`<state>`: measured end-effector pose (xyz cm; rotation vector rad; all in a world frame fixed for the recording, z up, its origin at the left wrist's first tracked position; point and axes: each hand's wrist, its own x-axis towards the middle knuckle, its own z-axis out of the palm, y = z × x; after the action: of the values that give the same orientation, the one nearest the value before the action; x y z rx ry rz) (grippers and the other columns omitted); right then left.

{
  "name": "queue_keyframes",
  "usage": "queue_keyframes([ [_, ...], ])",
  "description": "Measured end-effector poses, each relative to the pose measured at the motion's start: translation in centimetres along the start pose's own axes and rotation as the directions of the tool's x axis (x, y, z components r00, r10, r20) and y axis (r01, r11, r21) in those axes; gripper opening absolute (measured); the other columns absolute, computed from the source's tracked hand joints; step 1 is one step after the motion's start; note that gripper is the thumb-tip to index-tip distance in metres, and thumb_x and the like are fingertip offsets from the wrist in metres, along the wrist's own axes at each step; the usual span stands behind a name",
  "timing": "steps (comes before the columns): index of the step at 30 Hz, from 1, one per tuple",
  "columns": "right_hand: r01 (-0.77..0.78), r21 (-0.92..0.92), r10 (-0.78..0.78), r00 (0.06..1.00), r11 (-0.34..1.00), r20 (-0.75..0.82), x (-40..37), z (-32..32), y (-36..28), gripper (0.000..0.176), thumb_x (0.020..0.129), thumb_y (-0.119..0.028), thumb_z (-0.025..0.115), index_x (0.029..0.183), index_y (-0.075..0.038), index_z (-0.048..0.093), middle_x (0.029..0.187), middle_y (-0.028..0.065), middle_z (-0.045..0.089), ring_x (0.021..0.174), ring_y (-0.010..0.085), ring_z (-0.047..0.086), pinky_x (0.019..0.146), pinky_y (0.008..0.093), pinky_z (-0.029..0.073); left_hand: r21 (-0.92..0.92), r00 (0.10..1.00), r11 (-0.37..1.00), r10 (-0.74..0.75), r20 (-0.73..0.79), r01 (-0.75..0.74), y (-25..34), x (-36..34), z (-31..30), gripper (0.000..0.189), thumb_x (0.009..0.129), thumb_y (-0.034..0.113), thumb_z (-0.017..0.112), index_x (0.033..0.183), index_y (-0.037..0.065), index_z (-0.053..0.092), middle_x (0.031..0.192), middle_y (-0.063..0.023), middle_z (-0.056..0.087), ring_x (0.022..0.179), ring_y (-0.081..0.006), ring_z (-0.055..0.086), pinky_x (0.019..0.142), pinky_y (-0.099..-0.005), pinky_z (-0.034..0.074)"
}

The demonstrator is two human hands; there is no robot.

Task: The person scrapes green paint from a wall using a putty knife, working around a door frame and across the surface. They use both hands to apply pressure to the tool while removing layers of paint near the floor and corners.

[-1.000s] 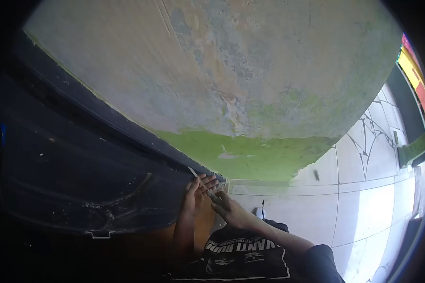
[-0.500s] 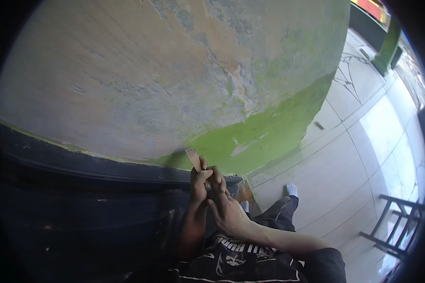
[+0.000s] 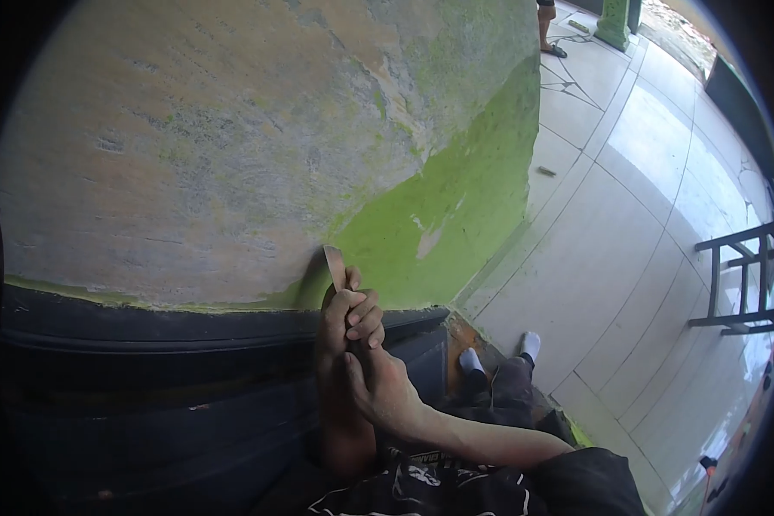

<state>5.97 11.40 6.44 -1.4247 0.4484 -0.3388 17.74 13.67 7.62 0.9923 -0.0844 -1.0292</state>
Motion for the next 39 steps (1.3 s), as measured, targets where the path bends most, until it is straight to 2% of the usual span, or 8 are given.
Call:
queue_keyframes([
  [6,0.037,-0.001,-0.037,0.998,0.999,-0.051,-1.0,1.5,-0.5,0.022,0.090,-0.011,0.049,0.104,0.005,0.047,0.083,0.0293,0.057,0.083,0.0471,0.058,0.067,0.0467,0.048,-0.106,0.995,0.993,-0.054,-0.078,0.046,-0.3,-2.4,0.5,0.014,0.083,0.005,0.043,0.096,0.008,0.039,0.058,0.0025,0.037,0.042,-0.0077,0.038,0.043,-0.0265,0.045],
  [9,0.037,0.014,-0.035,0.997,0.999,-0.073,-0.8,1.6,-0.7,0.021,0.089,-0.009,0.049,0.104,0.005,0.048,0.082,0.0296,0.057,0.082,0.0472,0.058,0.065,0.0472,0.048,0.062,0.987,0.998,-0.007,-0.159,0.017,-0.3,-2.3,0.4,0.018,0.081,0.002,0.040,0.098,0.008,0.039,0.057,0.0022,0.037,0.043,-0.0093,0.041,0.049,-0.0292,0.050],
  [11,-0.007,-0.120,0.006,1.000,0.993,-0.008,-0.4,1.5,-0.1,0.023,0.090,-0.010,0.049,0.107,0.005,0.049,0.086,0.0299,0.058,0.081,0.0462,0.059,0.064,0.0425,0.049,-0.049,0.975,0.990,-0.119,0.189,0.130,0.1,-0.7,-2.0,0.014,0.082,0.004,0.042,0.093,0.011,0.038,0.060,-0.0010,0.038,0.045,-0.0108,0.042,0.051,-0.0334,0.052],
  [18,0.071,-0.081,-0.075,0.996,0.994,-0.042,-0.1,1.6,-0.5,0.018,0.091,-0.009,0.047,0.104,0.003,0.051,0.083,0.0274,0.059,0.080,0.0446,0.059,0.064,0.0431,0.047,-0.096,0.983,0.990,-0.084,0.164,0.100,0.0,-0.9,-2.0,0.019,0.079,-0.001,0.036,0.092,0.013,0.037,0.057,0.0017,0.035,0.042,-0.0085,0.038,0.047,-0.0305,0.050],
  [24,-0.009,-0.112,-0.002,0.995,0.994,-0.097,0.1,0.9,-1.0,0.020,0.091,-0.011,0.048,0.103,0.005,0.052,0.081,0.0265,0.060,0.079,0.0427,0.061,0.067,0.0404,0.048,-0.156,0.990,0.980,-0.107,0.091,0.121,-0.2,-0.1,-1.1,0.020,0.078,-0.001,0.036,0.092,0.013,0.033,0.054,0.0026,0.032,0.041,-0.0091,0.037,0.046,-0.0312,0.048],
  [32,-0.002,-0.074,-0.003,0.998,0.997,-0.065,0.4,-0.1,-0.6,0.020,0.092,-0.010,0.049,0.102,0.007,0.053,0.078,0.0221,0.061,0.072,0.0284,0.063,0.065,0.0345,0.047,-0.147,0.999,0.988,-0.032,0.043,0.038,-0.6,0.5,-0.4,0.016,0.080,0.000,0.033,0.089,0.013,0.032,0.057,0.0008,0.032,0.041,-0.0095,0.035,0.043,-0.0336,0.048],
  [34,0.018,-0.068,-0.025,0.995,0.998,-0.101,1.7,-0.6,0.4,0.020,0.092,-0.010,0.049,0.102,0.007,0.053,0.081,0.0225,0.061,0.075,0.0279,0.063,0.067,0.0345,0.047,-0.086,0.993,0.996,-0.024,0.119,0.034,-0.7,1.0,-0.2,0.015,0.082,0.000,0.034,0.090,0.013,0.033,0.058,0.0007,0.032,0.043,-0.0098,0.036,0.045,-0.0331,0.048],
  [39,-0.090,-0.028,0.087,0.993,0.996,-0.080,1.6,-1.6,-1.0,0.021,0.091,-0.010,0.049,0.102,0.008,0.054,0.087,0.0249,0.061,0.083,0.0330,0.062,0.074,0.0356,0.046,-0.101,0.998,0.993,-0.053,0.037,0.057,-1.1,2.0,0.5,0.009,0.087,0.006,0.033,0.091,0.013,0.033,0.059,0.0002,0.032,0.044,-0.0102,0.036,0.046,-0.0332,0.048],
])
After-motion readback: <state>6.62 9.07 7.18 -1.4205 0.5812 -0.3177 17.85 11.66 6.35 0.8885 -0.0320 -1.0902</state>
